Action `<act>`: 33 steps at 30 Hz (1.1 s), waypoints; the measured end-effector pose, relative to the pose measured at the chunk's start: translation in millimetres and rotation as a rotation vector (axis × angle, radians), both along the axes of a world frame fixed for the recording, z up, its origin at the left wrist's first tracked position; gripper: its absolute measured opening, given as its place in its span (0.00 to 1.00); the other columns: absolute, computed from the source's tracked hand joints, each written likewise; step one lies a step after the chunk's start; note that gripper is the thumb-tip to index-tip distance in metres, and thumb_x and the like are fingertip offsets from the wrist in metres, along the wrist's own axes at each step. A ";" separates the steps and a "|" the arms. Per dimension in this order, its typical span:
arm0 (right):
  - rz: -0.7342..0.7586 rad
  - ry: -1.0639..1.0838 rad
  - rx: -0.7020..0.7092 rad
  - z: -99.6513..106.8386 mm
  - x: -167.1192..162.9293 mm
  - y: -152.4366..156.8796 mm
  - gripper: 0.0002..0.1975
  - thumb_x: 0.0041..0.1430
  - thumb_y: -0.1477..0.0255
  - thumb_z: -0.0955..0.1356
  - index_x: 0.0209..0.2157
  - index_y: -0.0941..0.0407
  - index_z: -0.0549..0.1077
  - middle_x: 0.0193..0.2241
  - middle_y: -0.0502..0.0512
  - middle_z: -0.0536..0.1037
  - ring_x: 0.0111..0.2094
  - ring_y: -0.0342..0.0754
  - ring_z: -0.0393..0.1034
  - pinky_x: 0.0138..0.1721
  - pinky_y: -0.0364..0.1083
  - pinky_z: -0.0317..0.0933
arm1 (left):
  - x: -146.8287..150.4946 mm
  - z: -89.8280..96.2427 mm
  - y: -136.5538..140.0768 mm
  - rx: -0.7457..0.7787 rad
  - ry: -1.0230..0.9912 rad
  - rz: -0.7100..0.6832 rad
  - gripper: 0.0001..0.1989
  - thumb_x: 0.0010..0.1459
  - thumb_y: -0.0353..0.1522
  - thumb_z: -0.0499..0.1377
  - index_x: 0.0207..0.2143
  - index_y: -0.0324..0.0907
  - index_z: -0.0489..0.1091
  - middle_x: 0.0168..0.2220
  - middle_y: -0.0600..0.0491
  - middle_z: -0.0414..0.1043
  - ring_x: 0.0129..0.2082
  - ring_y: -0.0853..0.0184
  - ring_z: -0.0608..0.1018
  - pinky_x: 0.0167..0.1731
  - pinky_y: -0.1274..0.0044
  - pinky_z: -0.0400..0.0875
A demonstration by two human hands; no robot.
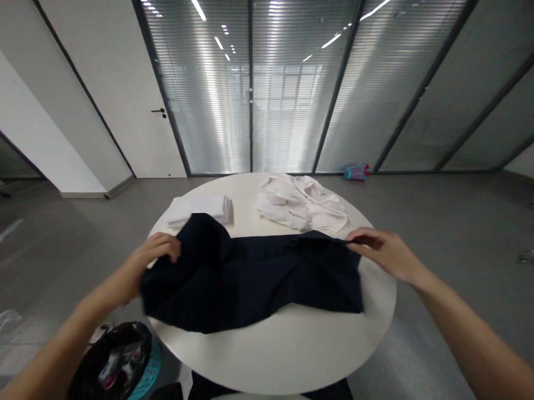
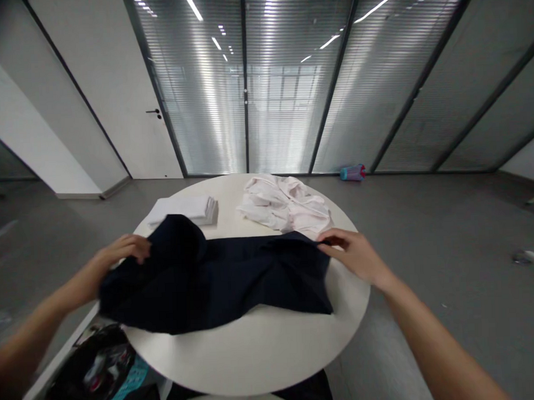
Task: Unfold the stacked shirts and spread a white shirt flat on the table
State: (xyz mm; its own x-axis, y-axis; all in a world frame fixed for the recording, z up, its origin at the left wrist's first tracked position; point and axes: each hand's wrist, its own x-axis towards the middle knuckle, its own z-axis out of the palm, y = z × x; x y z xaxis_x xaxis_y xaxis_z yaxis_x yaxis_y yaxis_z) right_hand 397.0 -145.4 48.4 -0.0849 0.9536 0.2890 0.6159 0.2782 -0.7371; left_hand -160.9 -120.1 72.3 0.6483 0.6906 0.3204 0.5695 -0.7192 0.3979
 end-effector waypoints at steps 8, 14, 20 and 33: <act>-0.587 -0.157 0.226 -5.9 99.9 -13.2 0.09 0.47 0.56 0.71 0.28 0.45 0.77 0.31 0.63 0.79 0.30 0.58 0.73 0.35 0.61 0.65 | -114.0 -2.7 -21.5 0.176 -0.010 0.596 0.10 0.55 0.43 0.56 0.35 0.54 0.75 0.37 0.57 0.78 0.32 0.57 0.79 0.20 0.73 0.74; 0.224 -0.368 0.170 -0.4 -75.8 3.4 0.11 0.64 0.67 0.65 0.43 0.50 0.79 0.41 0.57 0.78 0.42 0.54 0.74 0.45 0.54 0.68 | 63.8 -8.8 -13.6 -0.209 0.054 0.197 0.18 0.65 0.45 0.54 0.45 0.46 0.77 0.42 0.49 0.78 0.38 0.60 0.80 0.38 0.72 0.77; 0.397 -0.930 0.073 -16.3 -146.9 31.0 0.08 0.62 0.74 0.70 0.41 0.56 0.80 0.42 0.61 0.77 0.44 0.55 0.73 0.45 0.51 0.64 | 163.5 -49.0 -13.0 0.018 0.493 0.019 0.11 0.64 0.33 0.59 0.46 0.39 0.74 0.43 0.45 0.75 0.42 0.57 0.79 0.40 0.71 0.74; 0.102 -0.462 0.125 7.7 -177.8 102.9 0.15 0.65 0.76 0.67 0.53 0.58 0.70 0.47 0.60 0.78 0.47 0.50 0.73 0.47 0.46 0.63 | 147.4 -17.3 -54.0 -0.594 0.143 -0.665 0.13 0.67 0.37 0.58 0.50 0.42 0.75 0.44 0.48 0.77 0.34 0.69 0.81 0.33 0.82 0.72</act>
State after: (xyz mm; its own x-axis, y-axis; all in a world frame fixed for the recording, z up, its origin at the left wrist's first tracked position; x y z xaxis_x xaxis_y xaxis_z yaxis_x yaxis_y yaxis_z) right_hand 219.2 -42.5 56.1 -0.3227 0.8939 0.3112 0.8354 0.4235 -0.3502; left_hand -13.5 -174.1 55.0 0.9792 0.1849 -0.0838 0.1819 -0.6164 0.7661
